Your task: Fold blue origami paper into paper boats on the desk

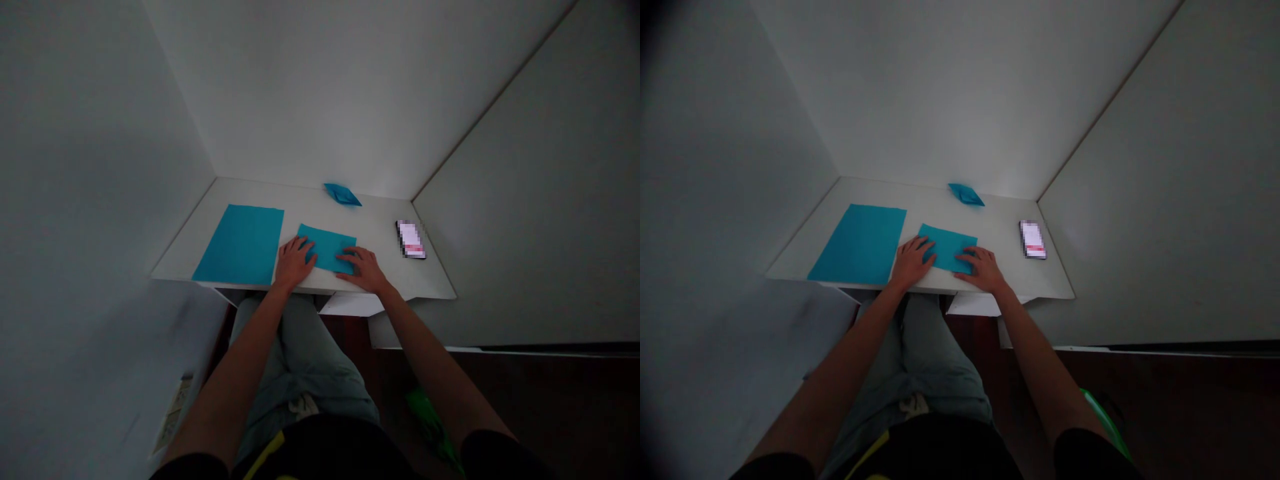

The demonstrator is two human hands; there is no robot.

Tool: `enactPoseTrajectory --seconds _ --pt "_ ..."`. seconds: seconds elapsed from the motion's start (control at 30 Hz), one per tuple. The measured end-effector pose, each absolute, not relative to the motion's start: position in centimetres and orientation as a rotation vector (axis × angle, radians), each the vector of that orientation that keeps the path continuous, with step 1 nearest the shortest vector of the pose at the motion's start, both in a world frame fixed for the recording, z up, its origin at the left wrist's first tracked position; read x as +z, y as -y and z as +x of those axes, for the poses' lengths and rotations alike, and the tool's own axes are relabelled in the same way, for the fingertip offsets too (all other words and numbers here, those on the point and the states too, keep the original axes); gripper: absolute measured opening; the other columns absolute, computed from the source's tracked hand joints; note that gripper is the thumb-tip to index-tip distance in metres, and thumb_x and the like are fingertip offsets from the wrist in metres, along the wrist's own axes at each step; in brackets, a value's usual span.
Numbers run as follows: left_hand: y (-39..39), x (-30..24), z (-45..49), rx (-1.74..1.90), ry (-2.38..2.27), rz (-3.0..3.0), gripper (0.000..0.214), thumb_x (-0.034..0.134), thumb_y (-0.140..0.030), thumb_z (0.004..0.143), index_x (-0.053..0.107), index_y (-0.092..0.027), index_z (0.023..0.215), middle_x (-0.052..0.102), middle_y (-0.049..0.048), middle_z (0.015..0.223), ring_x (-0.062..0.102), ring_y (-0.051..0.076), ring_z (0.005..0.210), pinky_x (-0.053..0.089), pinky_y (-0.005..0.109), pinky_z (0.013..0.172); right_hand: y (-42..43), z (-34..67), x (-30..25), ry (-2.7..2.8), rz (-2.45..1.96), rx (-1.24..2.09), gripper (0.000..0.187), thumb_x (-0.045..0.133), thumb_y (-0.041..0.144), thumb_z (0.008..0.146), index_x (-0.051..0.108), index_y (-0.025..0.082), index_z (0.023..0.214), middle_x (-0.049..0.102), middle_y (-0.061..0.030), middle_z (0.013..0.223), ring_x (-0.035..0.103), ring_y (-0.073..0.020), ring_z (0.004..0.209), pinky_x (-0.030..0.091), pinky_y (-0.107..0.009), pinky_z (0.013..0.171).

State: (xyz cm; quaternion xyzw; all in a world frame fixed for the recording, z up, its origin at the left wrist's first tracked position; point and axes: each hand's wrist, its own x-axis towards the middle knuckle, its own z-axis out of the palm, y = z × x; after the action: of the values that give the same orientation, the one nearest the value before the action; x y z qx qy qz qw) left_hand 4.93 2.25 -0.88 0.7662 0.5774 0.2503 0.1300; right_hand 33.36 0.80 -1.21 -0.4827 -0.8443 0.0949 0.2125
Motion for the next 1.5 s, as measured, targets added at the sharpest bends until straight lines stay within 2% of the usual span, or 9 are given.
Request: enactPoseTrajectory --seconds 0.2,0.37,0.47,0.63,0.77,0.87,1.07,1.2,1.5 --pt "-2.3 -0.9 4.9 0.706 -1.677 2.255 0.044 0.058 -0.038 0.108 0.068 -0.028 0.149 0.056 0.0107 0.168 0.042 0.035 0.162 0.035 0.058 0.129 -1.1 33.3 -1.4 2.305 -1.31 0.311 0.029 0.068 0.045 0.106 0.081 0.033 0.128 0.076 -0.0071 0.145 0.068 -0.0322 0.139 0.039 -0.06 0.124" --pt "-2.3 -0.9 4.8 0.683 -1.637 2.283 0.042 0.064 -0.04 0.106 0.071 -0.03 0.146 0.06 0.0079 0.166 0.044 0.034 0.161 0.034 0.058 0.13 -1.6 33.7 -1.8 2.185 -1.35 0.37 0.029 0.06 0.046 0.109 0.082 0.029 0.119 0.083 -0.0076 0.126 0.076 -0.0309 0.119 0.048 -0.054 0.111" --pt "-2.1 -0.7 4.8 0.666 -1.586 2.313 0.043 0.07 -0.043 0.103 0.073 -0.031 0.144 0.063 0.0063 0.162 0.046 0.034 0.159 0.032 0.057 0.13 -1.8 33.9 -2.3 2.095 -1.425 0.359 0.035 0.062 0.05 0.107 0.079 0.026 0.125 0.083 -0.0103 0.121 0.075 -0.0324 0.11 0.05 -0.052 0.106" --pt "-1.8 -0.4 4.9 0.652 -1.478 2.386 0.051 0.079 -0.053 0.096 0.074 -0.03 0.141 0.066 0.0065 0.159 0.054 0.034 0.151 0.034 0.056 0.128 -1.8 33.7 -2.5 2.032 -1.536 0.259 0.053 0.068 0.047 0.102 0.066 0.023 0.149 0.074 -0.0161 0.132 0.067 -0.0372 0.12 0.049 -0.055 0.106" --pt "-1.5 -0.1 4.7 0.601 -1.343 2.457 0.067 0.087 -0.056 0.086 0.071 -0.03 0.146 0.065 0.0064 0.16 0.056 0.035 0.149 0.035 0.055 0.129 -1.6 33.4 -2.4 1.983 -1.638 0.145 0.031 0.068 0.04 0.103 0.079 0.028 0.13 0.067 -0.0144 0.143 0.06 -0.0368 0.13 0.046 -0.053 0.108" --pt "-1.4 -0.1 4.6 0.598 -1.341 2.453 0.068 0.085 -0.045 0.088 0.068 -0.028 0.151 0.066 0.0073 0.158 0.059 0.033 0.146 0.037 0.051 0.13 -1.6 33.2 -2.2 1.97 -1.666 0.179 0.022 0.064 0.033 0.106 0.085 0.03 0.114 0.071 -0.0115 0.137 0.061 -0.0345 0.129 0.044 -0.053 0.108" --pt "-1.3 -0.2 4.7 0.603 -1.391 2.428 0.061 0.074 -0.025 0.089 0.067 -0.026 0.15 0.069 0.0067 0.154 0.062 0.03 0.143 0.04 0.048 0.128 -1.5 33.2 -2.0 2.002 -1.599 0.297 0.026 0.061 0.027 0.106 0.084 0.03 0.118 0.077 -0.0083 0.136 0.067 -0.0319 0.131 0.039 -0.056 0.113" --pt "-1.4 -0.2 4.6 0.645 -1.309 2.467 0.063 0.08 -0.033 0.087 0.068 -0.025 0.148 0.068 0.0072 0.156 0.063 0.031 0.143 0.041 0.05 0.127 -1.4 33.2 -2.1 2.009 -1.588 0.277 0.025 0.068 0.037 0.103 0.082 0.029 0.123 0.075 -0.0093 0.144 0.067 -0.0343 0.135 0.04 -0.058 0.116" --pt "-0.9 -0.2 4.6 0.721 -1.056 2.613 0.062 0.088 -0.048 0.083 0.074 -0.021 0.138 0.077 0.0124 0.14 0.072 0.033 0.129 0.051 0.049 0.116 -1.8 33.2 -2.4 2.043 -1.593 0.292 0.032 0.061 0.037 0.107 0.079 0.03 0.132 0.071 -0.0068 0.154 0.064 -0.0337 0.144 0.043 -0.06 0.121"
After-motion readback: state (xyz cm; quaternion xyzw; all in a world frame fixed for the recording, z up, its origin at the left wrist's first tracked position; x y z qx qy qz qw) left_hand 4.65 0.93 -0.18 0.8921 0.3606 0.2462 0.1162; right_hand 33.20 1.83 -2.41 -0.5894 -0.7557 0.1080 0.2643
